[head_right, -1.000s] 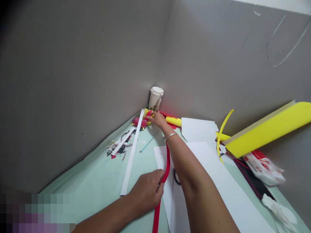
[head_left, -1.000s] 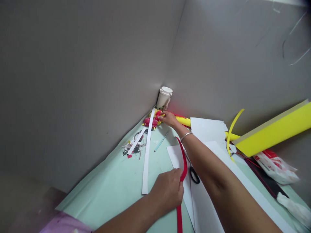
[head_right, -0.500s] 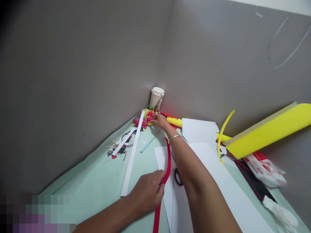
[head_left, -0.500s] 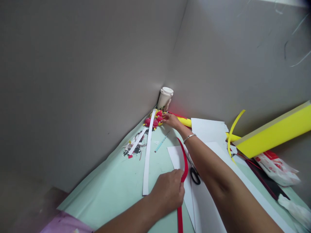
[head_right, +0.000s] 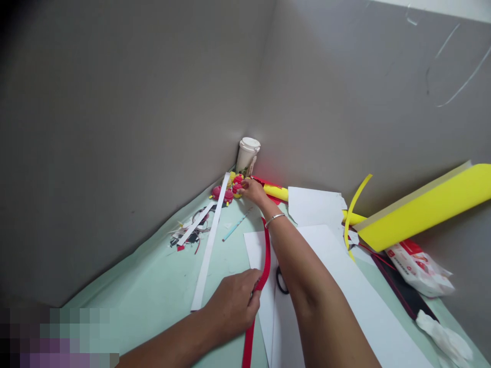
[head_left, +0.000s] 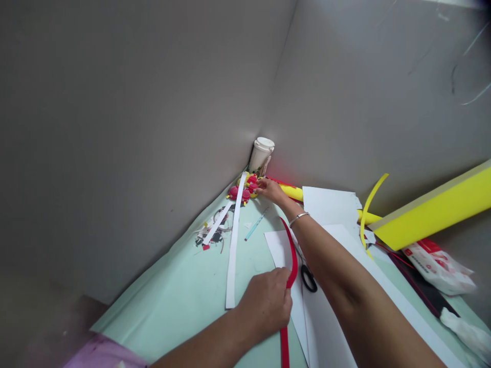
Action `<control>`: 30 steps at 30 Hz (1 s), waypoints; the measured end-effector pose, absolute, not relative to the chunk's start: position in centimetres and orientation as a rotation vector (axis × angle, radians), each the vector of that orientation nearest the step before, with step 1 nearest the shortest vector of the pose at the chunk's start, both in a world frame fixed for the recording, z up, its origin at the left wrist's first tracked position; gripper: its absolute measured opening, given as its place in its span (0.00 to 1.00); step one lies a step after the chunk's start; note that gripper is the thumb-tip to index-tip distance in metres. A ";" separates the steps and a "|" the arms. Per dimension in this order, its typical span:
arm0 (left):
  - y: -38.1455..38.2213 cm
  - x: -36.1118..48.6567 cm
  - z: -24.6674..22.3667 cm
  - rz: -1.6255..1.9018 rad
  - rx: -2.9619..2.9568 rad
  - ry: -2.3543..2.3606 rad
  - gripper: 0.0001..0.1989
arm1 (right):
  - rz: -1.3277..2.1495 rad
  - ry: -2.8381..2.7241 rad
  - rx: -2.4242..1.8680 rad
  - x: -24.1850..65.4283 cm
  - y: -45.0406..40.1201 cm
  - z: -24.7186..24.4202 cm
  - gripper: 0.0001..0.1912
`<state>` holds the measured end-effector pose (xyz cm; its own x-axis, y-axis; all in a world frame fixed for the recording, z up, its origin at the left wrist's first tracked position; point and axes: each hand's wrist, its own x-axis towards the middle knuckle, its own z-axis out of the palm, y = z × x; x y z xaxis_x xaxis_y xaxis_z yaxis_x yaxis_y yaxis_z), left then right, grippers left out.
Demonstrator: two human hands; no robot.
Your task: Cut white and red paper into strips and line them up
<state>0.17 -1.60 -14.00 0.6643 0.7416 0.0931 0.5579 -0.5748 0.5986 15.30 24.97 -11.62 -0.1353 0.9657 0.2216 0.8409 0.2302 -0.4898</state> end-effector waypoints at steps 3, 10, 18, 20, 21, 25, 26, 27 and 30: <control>-1.6 0.2 -14.0 0.469 2.350 1.000 0.08 | 0.338 -2.040 -1.654 15.5 25.0 -11.8 0.15; -1.6 0.1 -13.8 0.436 2.339 1.001 0.09 | 0.321 -2.049 -1.650 15.4 24.9 -11.4 0.15; -1.5 0.1 -13.8 0.440 2.356 1.004 0.07 | 0.258 -2.026 -1.585 14.0 22.7 -9.9 0.14; -1.5 0.1 -13.8 0.440 2.355 1.006 0.07 | 0.281 -2.062 -1.556 13.3 22.1 -9.7 0.12; -1.5 0.1 -13.7 0.439 2.356 1.007 0.07 | 0.292 -2.073 -1.551 12.9 21.9 -9.6 0.12; -1.6 0.1 -13.7 0.438 2.360 1.009 0.06 | 0.318 -2.075 -1.551 11.6 21.9 -9.7 0.11; -1.6 0.1 -13.7 0.437 2.361 1.008 0.06 | 0.325 -2.074 -1.551 11.5 22.1 -9.8 0.10; -1.6 0.1 -13.7 0.435 2.362 1.008 0.07 | 0.336 -2.076 -1.551 11.4 22.2 -9.8 0.08; -1.6 0.1 -13.7 0.425 2.363 1.002 0.07 | 0.382 -2.094 -1.548 11.4 22.8 -9.9 0.06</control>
